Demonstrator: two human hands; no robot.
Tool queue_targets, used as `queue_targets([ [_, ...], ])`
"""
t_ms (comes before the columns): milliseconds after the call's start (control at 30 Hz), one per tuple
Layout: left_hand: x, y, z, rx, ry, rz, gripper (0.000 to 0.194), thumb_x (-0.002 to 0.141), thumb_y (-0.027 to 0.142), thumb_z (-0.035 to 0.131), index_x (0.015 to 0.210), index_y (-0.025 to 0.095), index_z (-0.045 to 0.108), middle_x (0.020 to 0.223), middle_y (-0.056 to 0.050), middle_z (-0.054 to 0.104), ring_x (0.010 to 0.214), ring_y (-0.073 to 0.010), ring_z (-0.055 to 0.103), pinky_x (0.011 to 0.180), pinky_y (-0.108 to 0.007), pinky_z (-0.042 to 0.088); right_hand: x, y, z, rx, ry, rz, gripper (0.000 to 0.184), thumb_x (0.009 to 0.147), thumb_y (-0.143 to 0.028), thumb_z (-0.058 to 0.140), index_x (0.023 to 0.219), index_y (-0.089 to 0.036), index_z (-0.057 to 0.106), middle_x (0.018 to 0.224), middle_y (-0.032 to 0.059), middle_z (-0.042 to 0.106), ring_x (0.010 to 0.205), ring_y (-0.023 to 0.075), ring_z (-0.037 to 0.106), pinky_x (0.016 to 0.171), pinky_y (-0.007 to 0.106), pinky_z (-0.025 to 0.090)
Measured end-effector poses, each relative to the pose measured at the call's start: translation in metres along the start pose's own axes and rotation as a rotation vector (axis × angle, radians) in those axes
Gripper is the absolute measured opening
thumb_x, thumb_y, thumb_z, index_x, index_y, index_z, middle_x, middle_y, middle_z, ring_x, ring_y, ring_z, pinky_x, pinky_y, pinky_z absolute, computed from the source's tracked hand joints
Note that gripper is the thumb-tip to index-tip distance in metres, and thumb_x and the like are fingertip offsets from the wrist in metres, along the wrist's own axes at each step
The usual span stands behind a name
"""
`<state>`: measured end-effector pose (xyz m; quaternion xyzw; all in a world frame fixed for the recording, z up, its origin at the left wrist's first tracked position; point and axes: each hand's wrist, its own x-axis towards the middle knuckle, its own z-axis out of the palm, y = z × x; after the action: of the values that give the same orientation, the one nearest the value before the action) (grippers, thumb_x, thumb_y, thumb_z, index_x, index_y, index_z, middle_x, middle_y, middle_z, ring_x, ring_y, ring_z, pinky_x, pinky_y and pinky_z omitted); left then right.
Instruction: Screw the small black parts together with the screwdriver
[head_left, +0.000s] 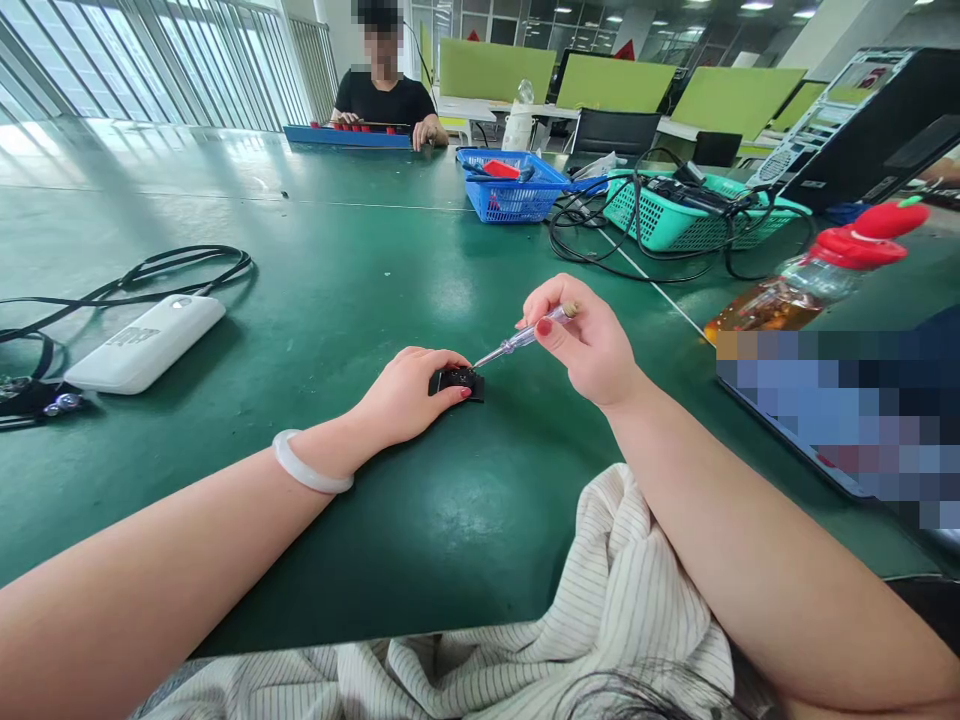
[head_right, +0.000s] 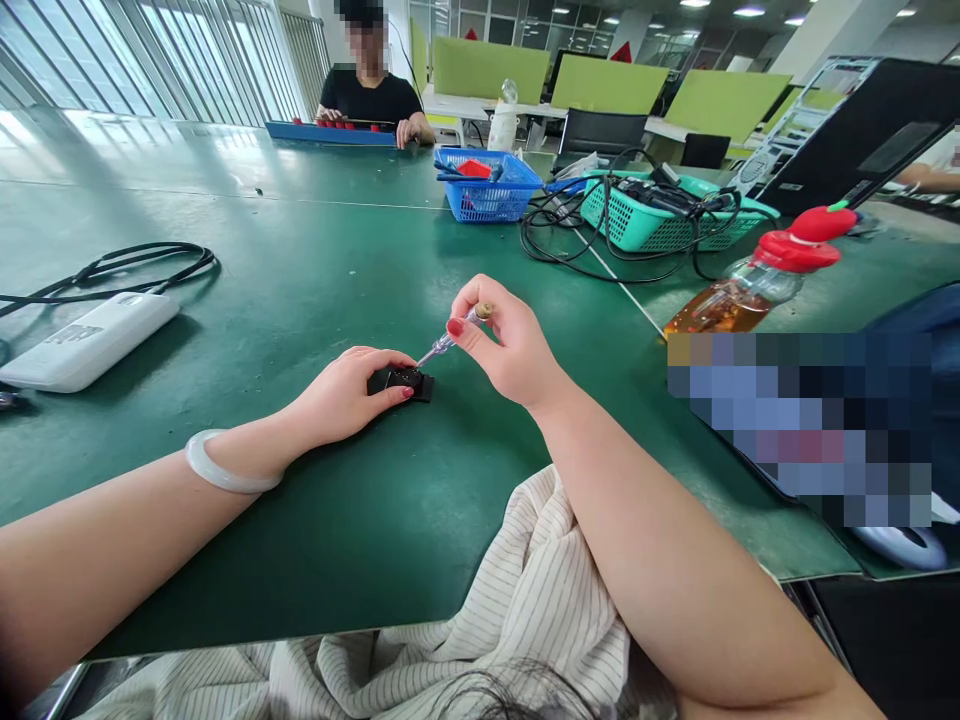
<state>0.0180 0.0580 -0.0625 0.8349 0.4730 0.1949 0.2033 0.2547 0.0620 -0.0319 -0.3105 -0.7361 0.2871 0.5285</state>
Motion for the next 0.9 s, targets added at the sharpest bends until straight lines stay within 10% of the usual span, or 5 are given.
queue_targets([
  [900,0.0,0.002,0.0,0.033,-0.02,-0.023,0.037,0.094,0.039,0.061,0.127,0.025,0.069,0.125,-0.005,0.074,0.124,-0.0303,0.059,0.109,-0.046,0.049,0.0,0.014,0.008,0.087,0.214,0.093,0.037,0.091,-0.06,0.068,0.107,-0.029,0.059,0.088,-0.002,0.072,0.085,0.0186,0.077,0.089,0.042,0.063],
])
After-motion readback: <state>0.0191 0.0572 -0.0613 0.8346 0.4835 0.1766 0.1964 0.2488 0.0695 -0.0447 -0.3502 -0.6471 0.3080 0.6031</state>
